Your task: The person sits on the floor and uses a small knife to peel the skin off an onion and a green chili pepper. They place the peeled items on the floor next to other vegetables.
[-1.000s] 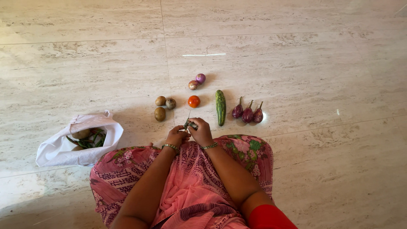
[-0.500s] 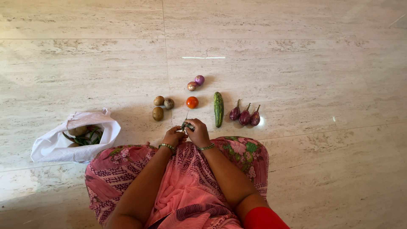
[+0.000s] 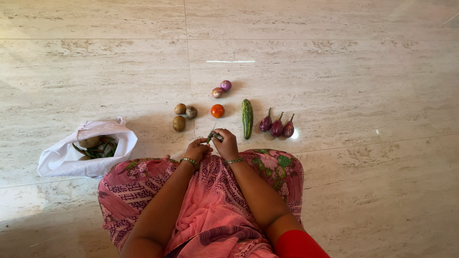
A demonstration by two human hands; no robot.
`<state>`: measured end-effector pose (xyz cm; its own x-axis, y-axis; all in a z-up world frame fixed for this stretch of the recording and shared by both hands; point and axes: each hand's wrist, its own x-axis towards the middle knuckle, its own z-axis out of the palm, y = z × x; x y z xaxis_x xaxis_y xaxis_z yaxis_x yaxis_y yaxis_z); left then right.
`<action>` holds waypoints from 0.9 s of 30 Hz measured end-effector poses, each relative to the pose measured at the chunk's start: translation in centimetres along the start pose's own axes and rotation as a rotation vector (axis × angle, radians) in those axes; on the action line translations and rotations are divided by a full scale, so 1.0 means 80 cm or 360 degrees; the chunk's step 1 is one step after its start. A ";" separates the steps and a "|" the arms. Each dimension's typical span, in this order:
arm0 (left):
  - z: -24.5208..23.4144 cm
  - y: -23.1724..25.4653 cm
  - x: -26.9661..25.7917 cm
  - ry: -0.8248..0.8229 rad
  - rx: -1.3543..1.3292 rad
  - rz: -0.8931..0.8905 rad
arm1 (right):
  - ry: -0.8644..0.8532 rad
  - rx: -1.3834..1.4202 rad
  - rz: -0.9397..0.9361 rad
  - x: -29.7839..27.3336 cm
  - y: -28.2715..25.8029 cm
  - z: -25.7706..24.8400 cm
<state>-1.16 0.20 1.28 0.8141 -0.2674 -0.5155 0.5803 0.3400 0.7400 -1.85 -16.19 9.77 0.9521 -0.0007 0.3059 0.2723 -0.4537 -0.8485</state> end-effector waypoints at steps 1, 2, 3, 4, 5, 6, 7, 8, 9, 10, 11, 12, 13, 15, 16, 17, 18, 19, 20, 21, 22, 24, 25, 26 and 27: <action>-0.003 -0.002 0.004 0.0023 -0.0029 0.0034 | -0.0074 0.0027 -0.0026 -0.001 -0.002 0.002; -0.005 -0.004 0.007 0.0029 -0.0030 0.0048 | -0.0105 0.0007 -0.0041 -0.003 -0.004 0.003; -0.007 -0.006 0.010 0.0035 -0.0031 0.0062 | -0.0136 -0.0012 -0.0057 -0.005 -0.007 0.003; -0.009 -0.007 0.013 0.0042 -0.0031 0.0076 | -0.0168 -0.0030 -0.0072 -0.005 -0.010 0.003; -0.010 -0.009 0.014 0.0037 -0.0025 0.0074 | -0.0173 -0.0025 -0.0067 -0.005 -0.012 0.003; -0.011 -0.010 0.014 0.0031 -0.0020 0.0073 | -0.0178 -0.0019 -0.0063 -0.005 -0.013 0.002; -0.011 -0.009 0.015 0.0026 -0.0013 0.0072 | -0.0183 -0.0013 -0.0059 -0.003 -0.014 0.000; -0.011 -0.008 0.015 0.0029 -0.0001 0.0058 | -0.0175 -0.0024 -0.0067 -0.001 -0.015 0.000; -0.009 -0.007 0.015 0.0031 0.0010 0.0044 | -0.0167 -0.0037 -0.0075 0.000 -0.015 -0.001; -0.008 -0.006 0.013 0.0032 0.0021 0.0029 | -0.0159 -0.0049 -0.0083 0.001 -0.015 -0.002; -0.006 -0.003 0.012 0.0031 0.0037 0.0024 | -0.0145 -0.0052 -0.0089 0.003 -0.014 -0.002; -0.003 0.000 0.010 0.0030 0.0054 0.0019 | -0.0132 -0.0056 -0.0095 0.005 -0.013 -0.001; -0.001 0.002 0.007 0.0031 0.0069 0.0012 | -0.0121 -0.0058 -0.0099 0.005 -0.011 -0.001; 0.005 0.007 0.002 0.0042 0.0075 0.0003 | -0.0053 -0.0028 -0.0045 0.007 -0.009 0.000; 0.009 0.012 0.000 0.0047 0.0079 0.0001 | -0.0018 -0.0014 -0.0020 0.009 -0.007 0.000; 0.012 0.014 -0.004 0.0038 0.0082 -0.0020 | 0.0028 -0.0049 0.0008 0.011 -0.005 0.000; 0.016 0.017 -0.007 0.0029 0.0085 -0.0042 | 0.0073 -0.0084 0.0036 0.013 -0.004 -0.001; 0.019 0.020 -0.010 0.0020 0.0087 -0.0062 | 0.0119 -0.0118 0.0063 0.016 -0.002 -0.001; 0.021 0.024 -0.013 0.0005 0.0095 -0.0074 | 0.0158 -0.0093 0.0076 0.018 -0.001 -0.001; 0.023 0.026 -0.016 -0.0011 0.0102 -0.0084 | 0.0197 -0.0069 0.0088 0.020 0.000 -0.002; 0.025 0.028 -0.017 -0.0027 0.0109 -0.0094 | 0.0236 -0.0044 0.0100 0.021 0.001 -0.002; 0.027 0.030 -0.018 -0.0035 0.0108 -0.0085 | 0.0231 -0.0092 0.0136 0.022 0.003 -0.003; 0.027 0.029 -0.018 -0.0038 0.0109 -0.0081 | 0.0230 -0.0114 0.0155 0.021 0.003 -0.003; 0.026 0.028 -0.017 -0.0029 0.0094 -0.0085 | 0.0215 -0.0085 0.0142 0.021 0.003 -0.003; 0.024 0.026 -0.014 -0.0019 0.0079 -0.0091 | 0.0199 -0.0056 0.0132 0.021 0.003 -0.002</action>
<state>-0.91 -0.53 4.25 0.7790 -0.2960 -0.5527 0.6239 0.2790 0.7300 -0.20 -16.46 10.16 0.9456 -0.1495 0.2889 0.1865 -0.4784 -0.8581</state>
